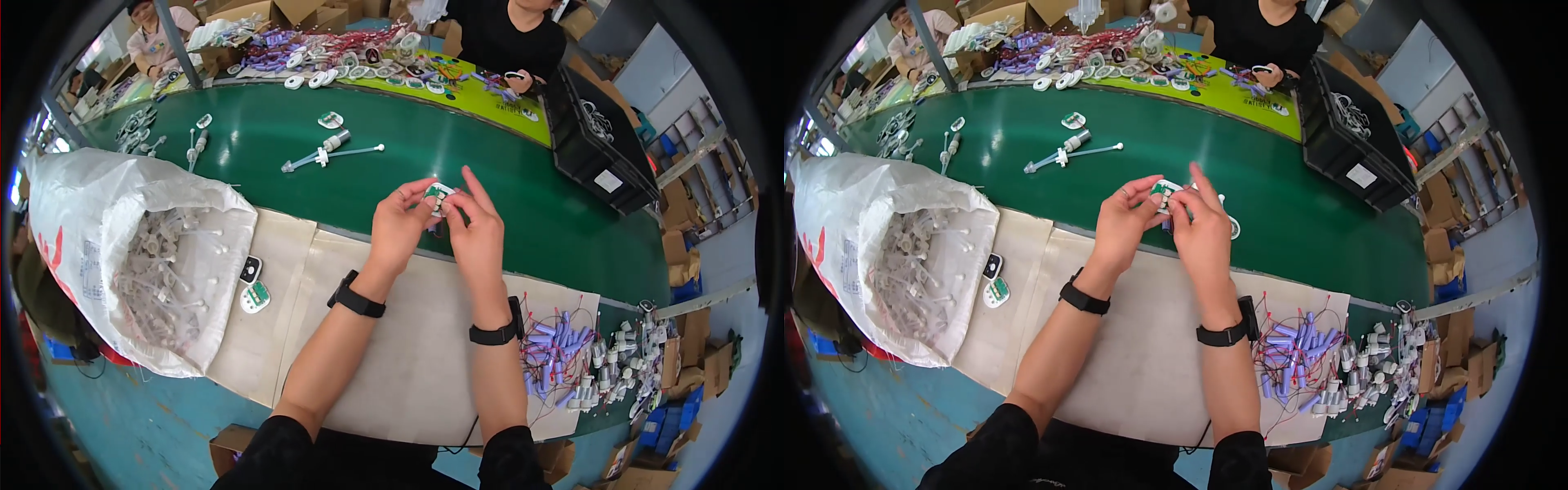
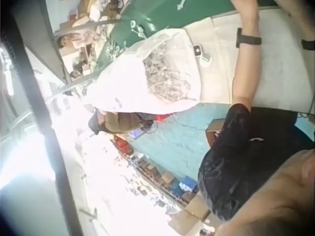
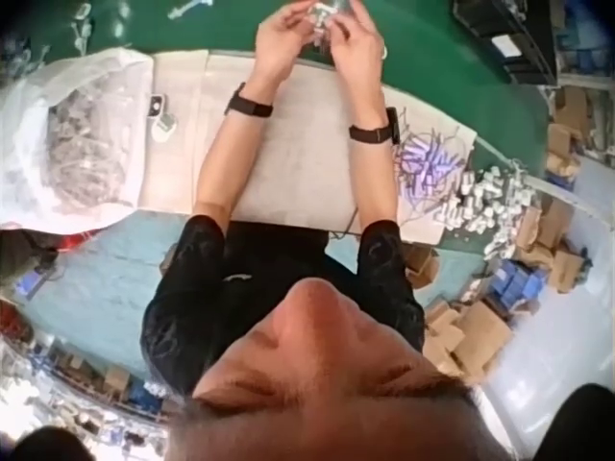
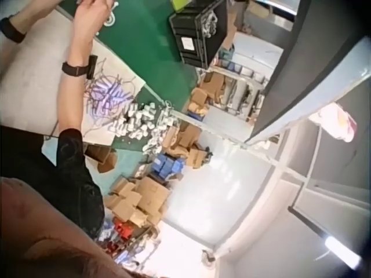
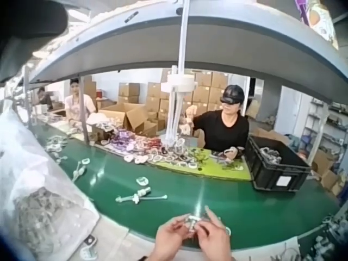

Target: The person picks up a motor and a plastic pump assembly, fits them together by hand, and places the completed unit on the table. This process is repeated several times, occasionally picking up a circuit board to inspect it or reaching into a large white bag for more pump assemblies.

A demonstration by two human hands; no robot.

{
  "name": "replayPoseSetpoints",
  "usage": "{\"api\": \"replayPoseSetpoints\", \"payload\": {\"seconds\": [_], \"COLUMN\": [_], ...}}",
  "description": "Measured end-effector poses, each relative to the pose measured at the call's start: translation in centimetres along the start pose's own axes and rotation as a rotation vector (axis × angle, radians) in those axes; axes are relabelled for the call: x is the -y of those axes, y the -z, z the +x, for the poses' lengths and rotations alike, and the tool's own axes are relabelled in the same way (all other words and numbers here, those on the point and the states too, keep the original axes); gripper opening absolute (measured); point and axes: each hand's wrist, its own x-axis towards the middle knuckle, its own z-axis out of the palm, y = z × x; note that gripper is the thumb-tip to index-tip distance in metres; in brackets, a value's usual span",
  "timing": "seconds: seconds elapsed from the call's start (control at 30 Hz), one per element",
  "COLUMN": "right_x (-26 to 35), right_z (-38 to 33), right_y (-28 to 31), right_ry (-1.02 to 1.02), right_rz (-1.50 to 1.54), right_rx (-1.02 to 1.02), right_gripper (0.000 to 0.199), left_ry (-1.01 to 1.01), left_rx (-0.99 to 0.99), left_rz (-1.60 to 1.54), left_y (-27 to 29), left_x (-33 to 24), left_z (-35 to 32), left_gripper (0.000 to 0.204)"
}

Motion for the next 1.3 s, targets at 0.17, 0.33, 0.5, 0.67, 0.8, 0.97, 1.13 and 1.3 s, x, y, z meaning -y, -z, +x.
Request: {"api": "replayPoseSetpoints", "payload": {"seconds": [0.17,0.33,0.5,0.67,0.8,0.97,1.13,1.3], "right_x": [-0.8,1.5,4.4,7.4,8.1,10.2,13.0,9.5], "right_z": [0.2,1.1,0.6,0.4,-0.5,-1.6,-3.5,-9.4], "right_y": [2.9,9.2,13.0,13.8,14.3,14.8,12.0,19.7], "right_ry": [-0.146,-0.077,-0.010,0.035,0.008,0.165,0.086,-0.119], "right_rz": [0.096,-0.172,-0.124,-0.128,-0.127,-0.178,0.015,-0.237], "right_rx": [0.151,-0.062,-0.237,-0.321,-0.330,-0.388,-0.176,-0.012], "right_gripper": [0.052,0.046,0.034,0.027,0.024,0.021,0.022,0.024], "left_ry": [0.064,0.071,0.161,0.017,-0.125,-0.270,-0.487,-0.397], "left_rx": [-0.024,0.015,-0.068,-0.037,-0.074,0.297,0.377,0.256], "left_rz": [-0.022,0.125,0.223,0.930,1.029,1.035,1.317,1.392], "left_y": [1.1,0.1,3.3,12.4,8.0,3.3,6.7,10.2], "left_x": [0.1,-0.9,0.0,-1.2,-3.6,-8.8,-7.8,-1.6], "left_z": [3.3,11.6,19.1,24.0,19.0,1.4,-16.1,-23.5], "left_gripper": [0.036,0.038,0.042,0.035,0.032,0.032,0.038,0.051]}}
